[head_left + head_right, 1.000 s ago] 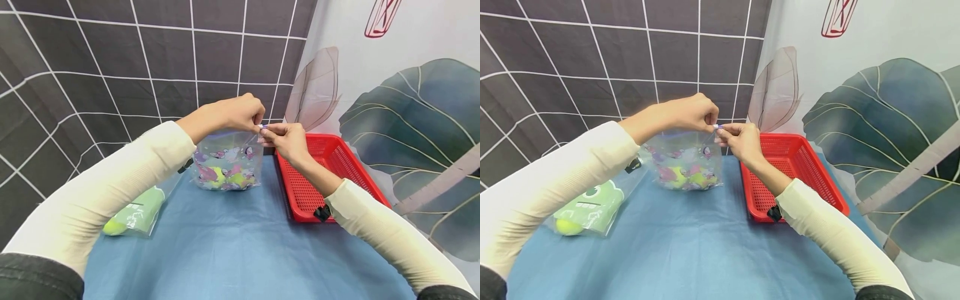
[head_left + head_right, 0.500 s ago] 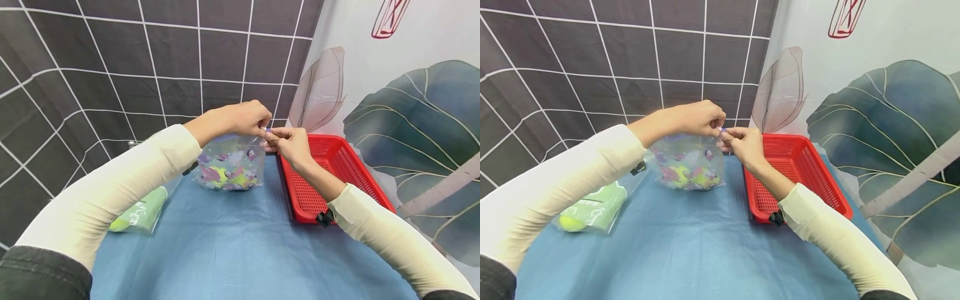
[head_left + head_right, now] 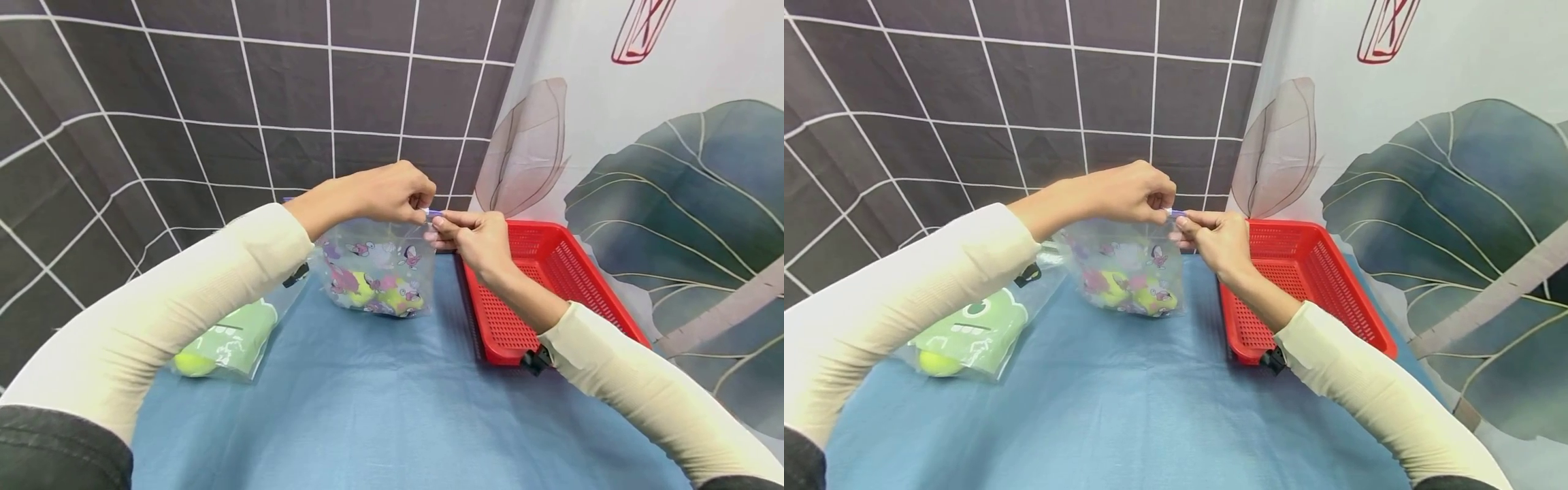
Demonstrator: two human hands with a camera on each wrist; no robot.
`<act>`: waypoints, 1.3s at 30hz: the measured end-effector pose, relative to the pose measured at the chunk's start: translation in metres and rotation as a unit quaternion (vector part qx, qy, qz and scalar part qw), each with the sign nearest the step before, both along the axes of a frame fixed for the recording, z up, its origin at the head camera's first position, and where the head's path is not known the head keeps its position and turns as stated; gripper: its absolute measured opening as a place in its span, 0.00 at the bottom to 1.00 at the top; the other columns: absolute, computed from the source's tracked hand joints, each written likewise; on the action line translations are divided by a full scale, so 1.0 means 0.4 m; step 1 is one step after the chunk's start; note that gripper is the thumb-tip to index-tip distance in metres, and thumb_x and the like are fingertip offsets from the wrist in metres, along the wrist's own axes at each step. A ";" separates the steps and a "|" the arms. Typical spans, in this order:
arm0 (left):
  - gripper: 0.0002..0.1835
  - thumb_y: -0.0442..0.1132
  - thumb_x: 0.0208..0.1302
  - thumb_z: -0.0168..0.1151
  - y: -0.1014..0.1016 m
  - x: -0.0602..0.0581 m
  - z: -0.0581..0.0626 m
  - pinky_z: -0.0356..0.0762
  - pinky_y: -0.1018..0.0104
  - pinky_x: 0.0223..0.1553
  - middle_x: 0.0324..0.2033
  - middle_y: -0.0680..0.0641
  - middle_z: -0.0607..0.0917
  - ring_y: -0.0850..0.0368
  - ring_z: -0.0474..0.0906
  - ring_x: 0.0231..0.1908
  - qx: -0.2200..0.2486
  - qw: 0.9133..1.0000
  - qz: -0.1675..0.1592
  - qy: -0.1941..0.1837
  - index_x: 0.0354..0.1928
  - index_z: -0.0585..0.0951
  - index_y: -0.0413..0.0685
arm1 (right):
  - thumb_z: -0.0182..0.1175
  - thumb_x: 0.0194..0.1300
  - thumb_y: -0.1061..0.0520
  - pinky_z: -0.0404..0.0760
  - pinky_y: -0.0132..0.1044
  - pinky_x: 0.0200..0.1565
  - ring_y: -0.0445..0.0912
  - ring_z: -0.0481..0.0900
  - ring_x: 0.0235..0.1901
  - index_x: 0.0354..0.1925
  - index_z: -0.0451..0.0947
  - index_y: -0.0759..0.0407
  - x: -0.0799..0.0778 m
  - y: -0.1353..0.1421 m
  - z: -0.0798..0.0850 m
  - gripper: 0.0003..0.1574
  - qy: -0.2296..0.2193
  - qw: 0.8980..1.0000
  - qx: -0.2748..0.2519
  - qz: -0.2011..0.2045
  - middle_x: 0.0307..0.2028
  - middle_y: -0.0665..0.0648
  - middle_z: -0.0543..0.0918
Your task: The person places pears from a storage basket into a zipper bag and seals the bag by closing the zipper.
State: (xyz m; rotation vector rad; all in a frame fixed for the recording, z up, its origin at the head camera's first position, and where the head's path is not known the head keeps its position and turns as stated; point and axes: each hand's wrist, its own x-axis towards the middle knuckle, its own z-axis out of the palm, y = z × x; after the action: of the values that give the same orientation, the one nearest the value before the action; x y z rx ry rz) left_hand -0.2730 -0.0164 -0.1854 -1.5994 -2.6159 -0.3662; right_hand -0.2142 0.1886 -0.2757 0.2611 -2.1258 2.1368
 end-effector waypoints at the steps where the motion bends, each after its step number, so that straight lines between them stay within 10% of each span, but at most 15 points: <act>1: 0.08 0.33 0.68 0.68 -0.006 -0.001 0.000 0.67 0.65 0.36 0.25 0.54 0.75 0.59 0.69 0.29 0.002 1.000 0.002 -0.002 0.30 0.80 0.47 | 0.68 0.77 0.70 0.95 0.34 0.41 0.38 0.96 0.29 0.63 0.81 0.84 0.001 0.003 0.000 0.22 0.003 1.000 0.001 0.000 0.29 0.46 0.94; 39: 0.05 0.35 0.70 0.70 -0.286 -0.027 -0.028 0.73 0.66 0.38 0.29 0.49 0.85 0.57 0.77 0.32 0.036 0.994 0.100 -0.002 0.34 0.87 0.46 | 0.73 0.76 0.63 0.94 0.34 0.41 0.38 0.97 0.32 0.62 0.83 0.82 0.022 0.135 0.002 0.26 0.012 0.997 0.064 -0.036 0.31 0.43 0.96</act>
State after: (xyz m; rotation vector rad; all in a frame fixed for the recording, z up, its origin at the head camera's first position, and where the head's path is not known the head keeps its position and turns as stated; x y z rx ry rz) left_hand -0.2836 -0.1308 -0.1964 -1.3014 -2.7006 -0.4463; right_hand -0.2052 0.2425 -0.2748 0.2182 -2.2249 1.9528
